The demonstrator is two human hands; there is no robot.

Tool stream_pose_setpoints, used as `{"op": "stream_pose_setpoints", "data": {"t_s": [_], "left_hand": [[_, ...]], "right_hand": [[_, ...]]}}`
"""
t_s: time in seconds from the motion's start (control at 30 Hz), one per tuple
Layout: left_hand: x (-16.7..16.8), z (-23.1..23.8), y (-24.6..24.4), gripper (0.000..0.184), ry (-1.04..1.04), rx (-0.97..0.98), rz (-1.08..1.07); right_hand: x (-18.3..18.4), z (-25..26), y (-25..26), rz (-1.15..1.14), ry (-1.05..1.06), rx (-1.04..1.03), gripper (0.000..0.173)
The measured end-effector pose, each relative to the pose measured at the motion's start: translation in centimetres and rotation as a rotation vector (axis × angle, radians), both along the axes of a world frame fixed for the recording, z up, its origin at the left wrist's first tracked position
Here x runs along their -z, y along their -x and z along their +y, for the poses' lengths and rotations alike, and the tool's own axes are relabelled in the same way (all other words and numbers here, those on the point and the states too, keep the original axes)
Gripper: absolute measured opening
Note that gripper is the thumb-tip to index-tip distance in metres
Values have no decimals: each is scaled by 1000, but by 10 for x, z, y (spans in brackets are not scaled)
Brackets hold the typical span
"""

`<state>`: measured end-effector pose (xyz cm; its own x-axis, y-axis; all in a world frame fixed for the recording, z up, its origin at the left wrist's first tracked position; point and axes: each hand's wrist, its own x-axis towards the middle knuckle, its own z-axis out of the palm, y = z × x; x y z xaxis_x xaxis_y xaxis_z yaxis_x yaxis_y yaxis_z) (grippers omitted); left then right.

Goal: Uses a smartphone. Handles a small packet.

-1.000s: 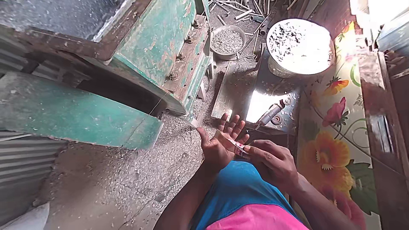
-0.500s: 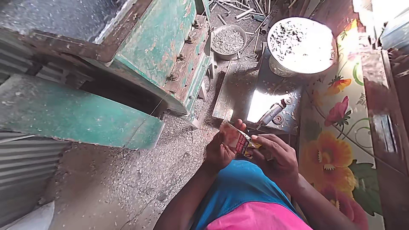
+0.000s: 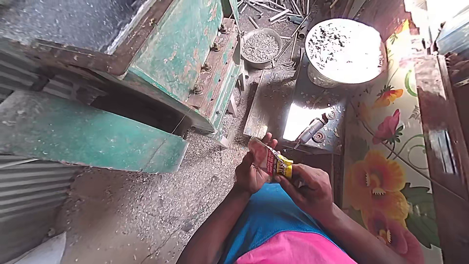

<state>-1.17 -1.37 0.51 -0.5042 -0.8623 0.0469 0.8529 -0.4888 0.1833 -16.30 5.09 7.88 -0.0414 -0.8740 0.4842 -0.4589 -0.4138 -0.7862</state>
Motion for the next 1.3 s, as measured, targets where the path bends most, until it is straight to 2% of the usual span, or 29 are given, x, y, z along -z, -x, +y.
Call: {"op": "stream_pose_setpoints", "data": {"t_s": [0.4, 0.67, 1.07, 1.23, 1.3], "left_hand": [[0, -1, 2, 54, -33, -15, 10], [-6, 2, 7, 45, -59, -31, -27], [-11, 2, 6, 46, -65, -33, 13], [-11, 5, 1, 47, -99, -51, -28], [-8, 8, -1, 49, -43, 7, -35]], "right_hand": [[3, 1, -9, 34, 15, 54, 20], [6, 0, -8, 35, 6, 66, 20], [7, -2, -6, -6, -24, 64, 23], [7, -5, -5, -49, -32, -18, 21], [9, -5, -5, -83, -85, -101, 27]]}}
